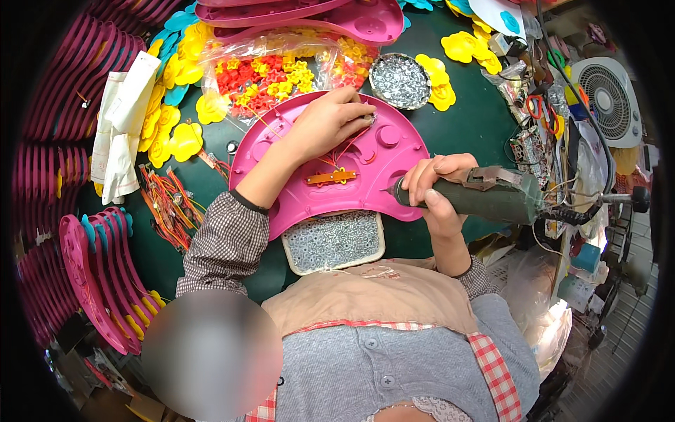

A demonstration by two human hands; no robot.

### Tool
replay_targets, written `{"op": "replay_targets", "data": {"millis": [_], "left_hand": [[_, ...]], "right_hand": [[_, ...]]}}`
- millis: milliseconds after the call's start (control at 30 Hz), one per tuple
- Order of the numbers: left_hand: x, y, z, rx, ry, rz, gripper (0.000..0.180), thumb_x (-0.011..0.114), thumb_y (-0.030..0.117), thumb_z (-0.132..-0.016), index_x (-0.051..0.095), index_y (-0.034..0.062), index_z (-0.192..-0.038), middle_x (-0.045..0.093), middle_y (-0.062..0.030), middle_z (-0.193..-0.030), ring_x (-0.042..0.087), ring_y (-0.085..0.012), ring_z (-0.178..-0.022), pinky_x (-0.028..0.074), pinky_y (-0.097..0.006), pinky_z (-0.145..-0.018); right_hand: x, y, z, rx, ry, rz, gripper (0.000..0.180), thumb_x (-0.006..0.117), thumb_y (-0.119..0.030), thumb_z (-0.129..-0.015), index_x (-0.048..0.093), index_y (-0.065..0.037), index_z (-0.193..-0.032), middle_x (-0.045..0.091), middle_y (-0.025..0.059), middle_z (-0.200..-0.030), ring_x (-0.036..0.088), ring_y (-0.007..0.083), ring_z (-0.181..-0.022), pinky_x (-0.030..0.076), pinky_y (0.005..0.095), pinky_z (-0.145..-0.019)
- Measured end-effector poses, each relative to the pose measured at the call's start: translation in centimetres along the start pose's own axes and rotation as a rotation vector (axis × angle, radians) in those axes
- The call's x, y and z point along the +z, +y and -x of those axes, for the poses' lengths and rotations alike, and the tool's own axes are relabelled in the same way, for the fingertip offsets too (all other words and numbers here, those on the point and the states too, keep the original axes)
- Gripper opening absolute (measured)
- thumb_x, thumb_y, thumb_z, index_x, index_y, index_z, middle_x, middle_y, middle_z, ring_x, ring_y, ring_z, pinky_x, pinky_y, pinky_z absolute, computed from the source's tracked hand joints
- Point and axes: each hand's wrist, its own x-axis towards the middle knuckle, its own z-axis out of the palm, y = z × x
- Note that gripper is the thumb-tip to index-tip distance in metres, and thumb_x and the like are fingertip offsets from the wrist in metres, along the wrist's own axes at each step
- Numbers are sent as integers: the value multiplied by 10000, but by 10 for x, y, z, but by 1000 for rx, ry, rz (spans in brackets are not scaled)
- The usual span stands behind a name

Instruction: The person assembles decorative star-shaped lights by placing star components into a pink plastic mold, using a soldering iron to attach wires, and securing the assembly with a metal cap. The person repeats this process for multiple units.

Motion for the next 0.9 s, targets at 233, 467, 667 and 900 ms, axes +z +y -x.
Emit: {"op": "replay_targets", "data": {"millis": [233,467,667,900], "left_hand": [[10,20,10,-86,217,-233,141,805,155,-893,807,45,-982,675,-91,-897,671,-263,-845,550,-373,-759],[16,44,8,-206,214,-175,234,856,239,-823,806,55,-958,669,-71,-886,657,-273,-853,536,-410,-765],[21,52,9,10,246,-125,162,822,98,-787,736,59,-918,706,-54,-972,664,-275,-927,537,-412,-807],[-48,37,27,-295,357,-639,703,833,56,-757,591,72,-1416,572,-180,-1404,539,-391,-1269,441,-504,-1072]], "right_hand": [[-32,-20,-50,-301,119,95,417,613,-6,-886,466,-32,-1275,590,107,-734,555,211,-599,550,417,-674],[-57,31,-103,-370,302,330,360,659,99,-880,551,42,-1219,675,89,-833,649,160,-694,584,345,-714],[-58,31,-104,-395,306,204,383,618,96,-879,551,23,-1249,644,100,-803,636,198,-677,583,384,-699],[-30,-17,-82,-389,141,29,435,535,-19,-904,478,-15,-1335,579,114,-809,574,225,-667,547,466,-765]]}}
